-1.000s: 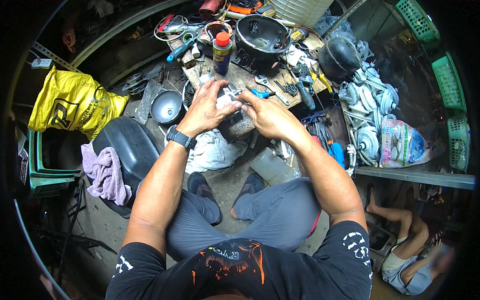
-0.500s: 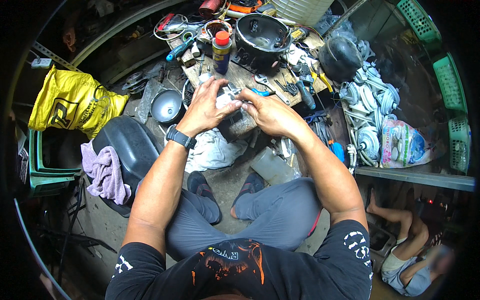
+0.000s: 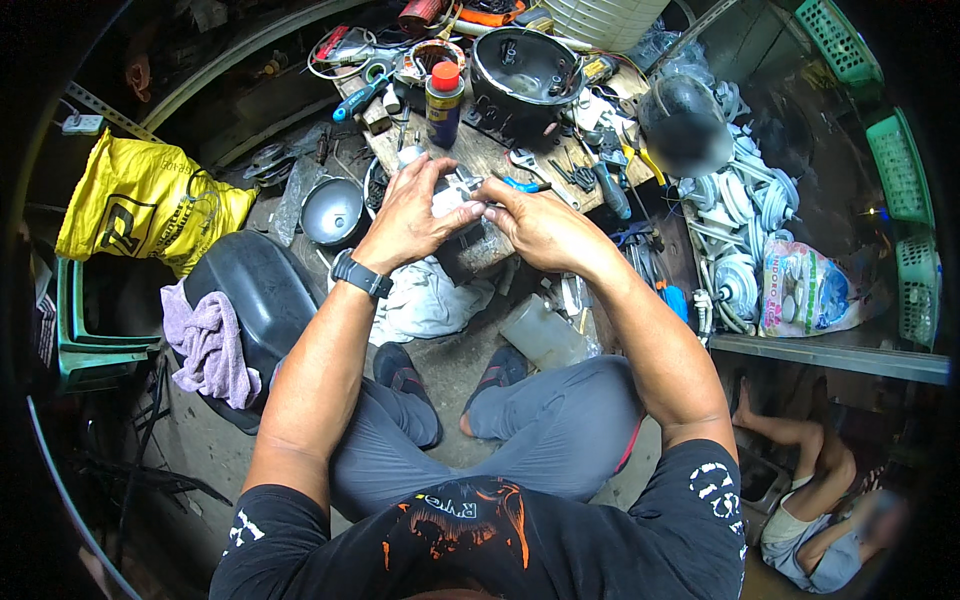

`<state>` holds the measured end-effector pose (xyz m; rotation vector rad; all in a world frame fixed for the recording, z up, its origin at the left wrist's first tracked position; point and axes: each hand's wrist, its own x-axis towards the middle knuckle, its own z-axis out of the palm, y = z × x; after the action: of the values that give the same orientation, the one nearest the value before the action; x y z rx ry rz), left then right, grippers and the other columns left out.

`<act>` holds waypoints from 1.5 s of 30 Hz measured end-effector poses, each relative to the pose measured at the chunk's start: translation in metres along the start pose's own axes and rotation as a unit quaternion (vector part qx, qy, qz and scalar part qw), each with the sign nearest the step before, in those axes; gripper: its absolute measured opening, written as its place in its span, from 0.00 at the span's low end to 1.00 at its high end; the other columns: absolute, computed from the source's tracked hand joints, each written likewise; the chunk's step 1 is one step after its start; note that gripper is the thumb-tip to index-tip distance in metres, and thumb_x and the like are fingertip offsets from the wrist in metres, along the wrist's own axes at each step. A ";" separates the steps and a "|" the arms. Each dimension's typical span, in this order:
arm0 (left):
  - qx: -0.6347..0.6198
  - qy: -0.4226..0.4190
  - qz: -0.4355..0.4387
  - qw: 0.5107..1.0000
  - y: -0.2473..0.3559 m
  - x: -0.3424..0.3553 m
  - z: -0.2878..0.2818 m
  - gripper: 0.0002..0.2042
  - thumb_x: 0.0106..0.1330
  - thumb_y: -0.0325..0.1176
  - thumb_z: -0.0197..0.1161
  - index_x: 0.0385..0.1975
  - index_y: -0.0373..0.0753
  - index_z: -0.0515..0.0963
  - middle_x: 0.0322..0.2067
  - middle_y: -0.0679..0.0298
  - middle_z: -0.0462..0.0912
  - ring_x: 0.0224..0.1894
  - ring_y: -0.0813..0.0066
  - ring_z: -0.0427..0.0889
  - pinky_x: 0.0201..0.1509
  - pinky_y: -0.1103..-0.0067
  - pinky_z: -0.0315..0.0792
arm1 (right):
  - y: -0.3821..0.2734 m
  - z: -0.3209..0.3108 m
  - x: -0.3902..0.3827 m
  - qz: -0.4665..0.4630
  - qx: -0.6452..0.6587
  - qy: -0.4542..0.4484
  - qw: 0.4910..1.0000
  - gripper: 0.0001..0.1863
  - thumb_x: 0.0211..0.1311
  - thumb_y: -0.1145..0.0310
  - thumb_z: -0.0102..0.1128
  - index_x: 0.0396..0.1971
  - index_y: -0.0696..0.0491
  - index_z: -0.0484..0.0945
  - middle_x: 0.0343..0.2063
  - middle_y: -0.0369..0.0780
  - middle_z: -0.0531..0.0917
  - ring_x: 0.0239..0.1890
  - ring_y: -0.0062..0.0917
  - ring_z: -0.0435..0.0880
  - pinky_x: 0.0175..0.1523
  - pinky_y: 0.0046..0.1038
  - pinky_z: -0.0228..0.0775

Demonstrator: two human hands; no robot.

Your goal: The person cleans a starter motor with a cloth and a small tool, then handles various components of the motor by hand while seated at a workbench.

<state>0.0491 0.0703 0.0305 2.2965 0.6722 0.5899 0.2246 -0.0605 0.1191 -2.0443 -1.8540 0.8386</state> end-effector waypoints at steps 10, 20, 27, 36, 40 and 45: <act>-0.015 -0.001 -0.006 1.000 0.000 0.000 0.000 0.41 0.63 0.67 0.64 0.63 0.35 0.71 0.63 0.42 0.75 0.74 0.39 0.62 0.77 0.46 0.47 | 0.003 -0.003 0.004 -0.032 0.010 0.013 0.999 0.16 0.77 0.60 0.51 0.58 0.48 0.73 0.45 0.54 0.86 0.49 0.55 0.83 0.52 0.51 0.74; -0.019 0.001 -0.004 1.000 -0.005 0.001 0.002 0.42 0.63 0.67 0.64 0.63 0.35 0.72 0.63 0.41 0.75 0.74 0.40 0.62 0.77 0.47 0.49 | 0.002 -0.004 0.005 -0.033 -0.013 0.008 0.999 0.16 0.78 0.58 0.50 0.59 0.47 0.73 0.46 0.54 0.86 0.50 0.55 0.83 0.52 0.52 0.74; -0.004 0.013 -0.008 1.000 -0.003 0.000 0.001 0.40 0.64 0.66 0.64 0.62 0.36 0.73 0.63 0.41 0.75 0.73 0.39 0.63 0.76 0.48 0.50 | 0.004 -0.004 0.007 -0.037 -0.027 0.005 0.999 0.16 0.78 0.58 0.50 0.58 0.48 0.73 0.47 0.52 0.86 0.50 0.54 0.83 0.53 0.50 0.74; -0.007 0.009 -0.007 1.000 0.002 0.000 0.001 0.40 0.64 0.66 0.65 0.62 0.36 0.72 0.63 0.42 0.75 0.73 0.40 0.64 0.76 0.46 0.49 | 0.005 -0.007 0.005 -0.040 -0.009 0.001 0.999 0.16 0.78 0.57 0.50 0.58 0.47 0.73 0.45 0.53 0.86 0.50 0.54 0.83 0.52 0.51 0.73; -0.016 0.006 -0.012 1.000 0.003 0.000 -0.002 0.40 0.64 0.66 0.65 0.63 0.36 0.72 0.62 0.41 0.75 0.73 0.39 0.63 0.76 0.47 0.49 | 0.002 -0.005 0.010 -0.029 -0.021 0.009 0.999 0.16 0.79 0.57 0.50 0.58 0.47 0.73 0.46 0.52 0.86 0.51 0.54 0.83 0.52 0.51 0.73; 0.000 0.000 -0.007 1.000 0.001 0.001 -0.001 0.39 0.65 0.64 0.65 0.63 0.36 0.72 0.63 0.41 0.74 0.73 0.40 0.63 0.76 0.51 0.52 | 0.006 -0.004 0.009 -0.041 -0.013 0.009 0.999 0.17 0.79 0.56 0.50 0.59 0.46 0.73 0.47 0.53 0.86 0.51 0.54 0.83 0.53 0.51 0.73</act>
<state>0.0495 0.0703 0.0319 2.2901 0.6895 0.5840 0.2324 -0.0522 0.1172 -1.9688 -1.9343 0.7771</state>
